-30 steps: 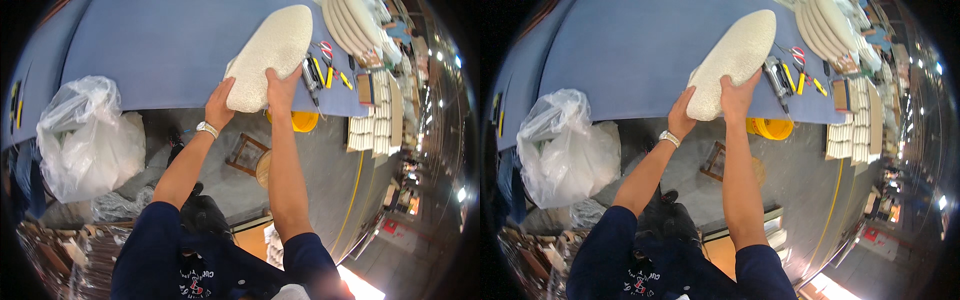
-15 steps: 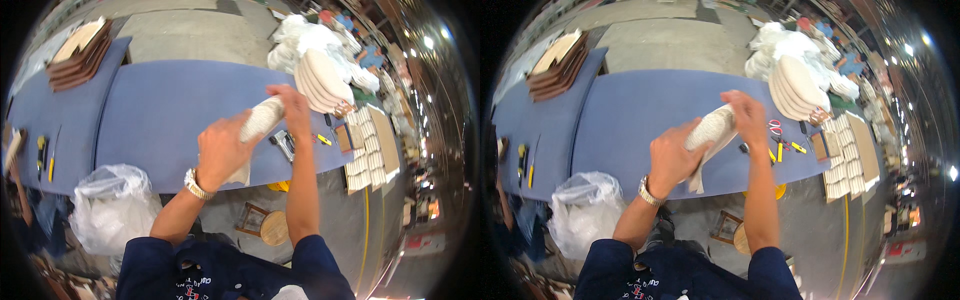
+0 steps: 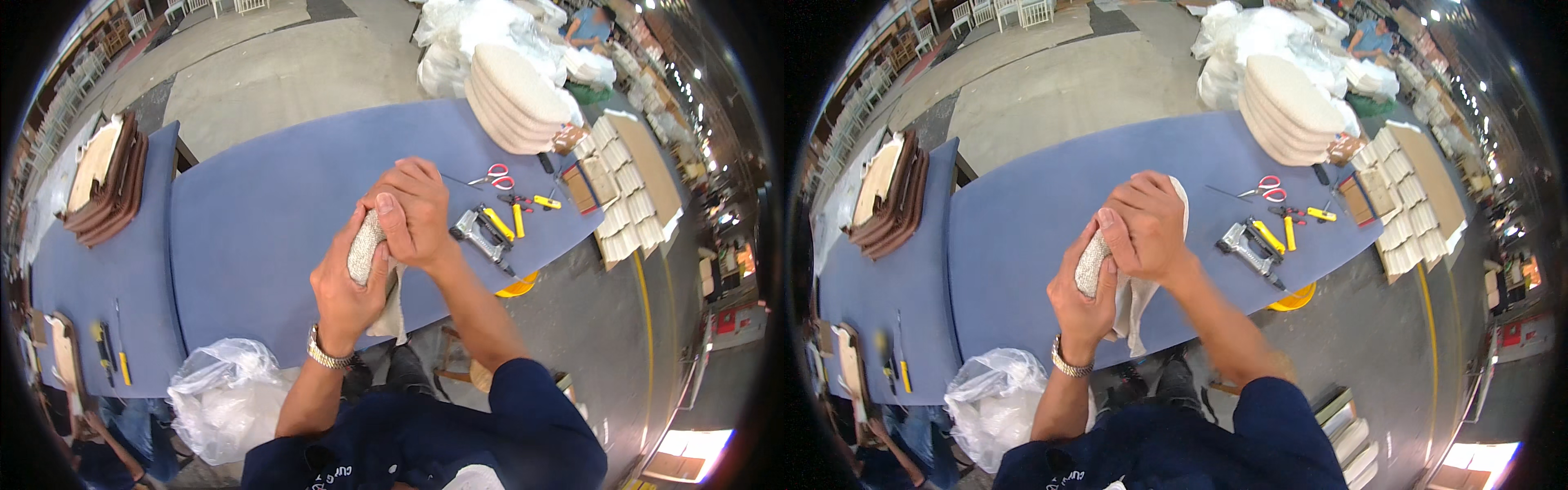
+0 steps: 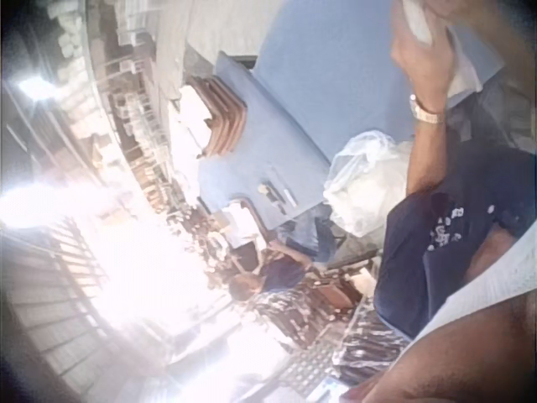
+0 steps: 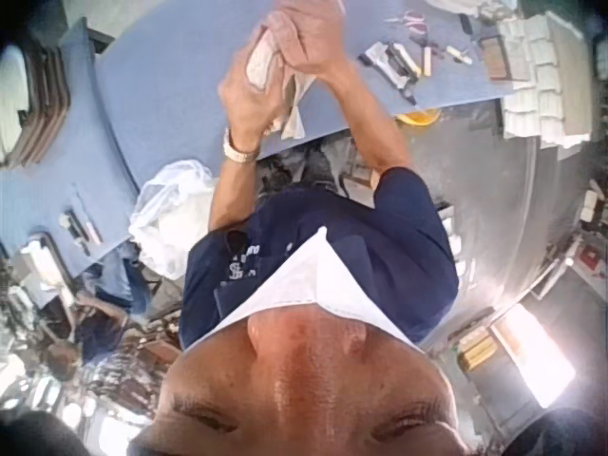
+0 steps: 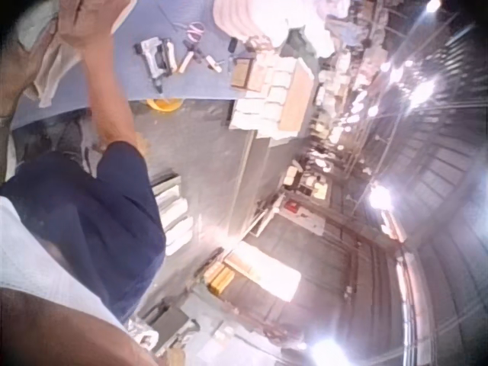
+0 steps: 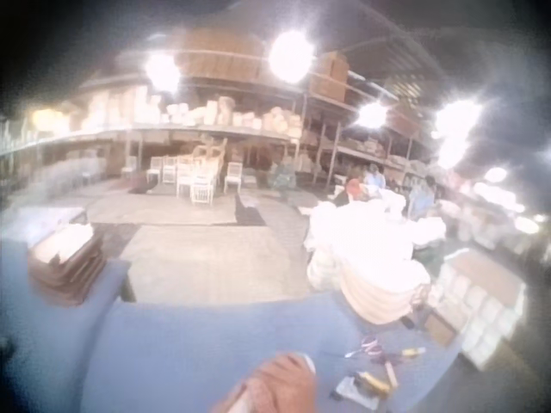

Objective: The person wraps a white fabric cover around a foam cushion, folds the edges, and secures them using a staple gun. They then use a utility knife to trim excess fabric from the cushion. The finished cushion is placed on the table.

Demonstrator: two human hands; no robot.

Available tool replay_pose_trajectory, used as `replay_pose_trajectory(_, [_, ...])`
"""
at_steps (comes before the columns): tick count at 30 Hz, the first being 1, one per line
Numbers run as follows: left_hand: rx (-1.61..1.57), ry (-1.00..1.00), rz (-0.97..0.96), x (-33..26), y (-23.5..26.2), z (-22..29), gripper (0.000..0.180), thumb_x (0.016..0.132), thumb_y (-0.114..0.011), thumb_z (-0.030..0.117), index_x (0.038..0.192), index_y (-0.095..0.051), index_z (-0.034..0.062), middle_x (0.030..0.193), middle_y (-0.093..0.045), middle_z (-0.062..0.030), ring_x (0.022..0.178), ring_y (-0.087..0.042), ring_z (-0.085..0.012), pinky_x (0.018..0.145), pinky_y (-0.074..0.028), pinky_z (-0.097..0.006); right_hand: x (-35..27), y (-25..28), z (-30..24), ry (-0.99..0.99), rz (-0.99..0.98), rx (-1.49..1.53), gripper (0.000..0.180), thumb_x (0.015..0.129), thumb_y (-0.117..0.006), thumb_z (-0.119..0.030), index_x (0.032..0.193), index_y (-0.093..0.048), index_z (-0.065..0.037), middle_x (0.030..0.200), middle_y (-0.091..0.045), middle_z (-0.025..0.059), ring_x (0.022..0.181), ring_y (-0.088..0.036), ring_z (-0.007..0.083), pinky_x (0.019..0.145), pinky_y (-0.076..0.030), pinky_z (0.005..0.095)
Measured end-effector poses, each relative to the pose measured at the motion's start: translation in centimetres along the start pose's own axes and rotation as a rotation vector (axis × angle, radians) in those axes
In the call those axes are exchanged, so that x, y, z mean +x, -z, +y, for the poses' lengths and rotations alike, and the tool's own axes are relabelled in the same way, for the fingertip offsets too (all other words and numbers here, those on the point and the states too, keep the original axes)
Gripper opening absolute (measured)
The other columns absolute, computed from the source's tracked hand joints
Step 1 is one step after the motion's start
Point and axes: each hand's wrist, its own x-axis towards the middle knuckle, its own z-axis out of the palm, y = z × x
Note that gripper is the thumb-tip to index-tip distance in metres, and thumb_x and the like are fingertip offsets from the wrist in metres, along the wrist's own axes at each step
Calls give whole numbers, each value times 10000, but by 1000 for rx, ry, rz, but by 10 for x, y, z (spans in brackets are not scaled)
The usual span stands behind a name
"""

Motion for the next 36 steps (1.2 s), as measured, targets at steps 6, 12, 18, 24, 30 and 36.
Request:
replay_pose_trajectory(6, [123, 44, -16, 19, -25, -5, 491, 914, -752, 112, 1352, -597, -48, 1216, -718, -230, 1026, -753, -309, 858, -596, -369, 17, 4, 76, -459, -120, 165, 440, 1007, -497, -315, 717, -646, -19, 756, -668, 109, 753, -615, 309, 796, -452, 428])
replay_pose_trajectory(12, [4, 135, 81, 29, -54, -30, 643, 868, -818, 191, 1404, -546, -39, 1256, -705, -220, 1079, -729, -263, 893, -584, -364, -90, -73, 210, -890, 192, 373, 706, 1104, -310, -493, 1062, -696, 97, 1018, -739, 260, 1023, -690, 321, 930, -492, 431])
replay_pose_trajectory(18, [12, 378, -75, -8, -69, -77, 728, 845, -837, 302, 1388, -515, -60, 1218, -700, -219, 1117, -696, -270, 943, -544, -395, -192, -112, 200, -1207, -72, 745, 700, 1098, -334, -524, 1158, -697, 72, 1139, -739, 198, 1024, -704, 282, 893, -532, 430])
replay_pose_trajectory(24, [446, 470, -44, 73, -86, -81, 716, 911, -720, 378, 1389, -479, -98, 974, -735, -279, 838, -731, -456, 726, -590, -473, -240, -135, 219, -1498, -115, 991, 501, 1007, -558, -418, 1162, -714, 33, 1087, -751, 210, 1011, -718, 325, 864, -545, 447])
replay_pose_trajectory(30, [716, 794, -186, 43, -97, -195, 764, 932, -621, 559, 1361, -537, -67, 1018, -724, -313, 956, -712, -483, 854, -564, -546, -150, -103, 240, -1193, -215, 522, 401, 973, -661, -232, 1323, -647, -37, 1242, -709, 186, 1143, -684, 355, 986, -520, 418])
replay_pose_trajectory(36, [536, 907, -282, 69, -98, -203, 860, 951, -578, 599, 1551, -386, 14, 1114, -718, -293, 1008, -702, -488, 888, -552, -553, -28, -127, 263, -370, -496, 301, 513, 911, -717, -157, 1397, -590, -58, 1434, -603, 157, 1228, -645, 282, 1028, -527, 361])
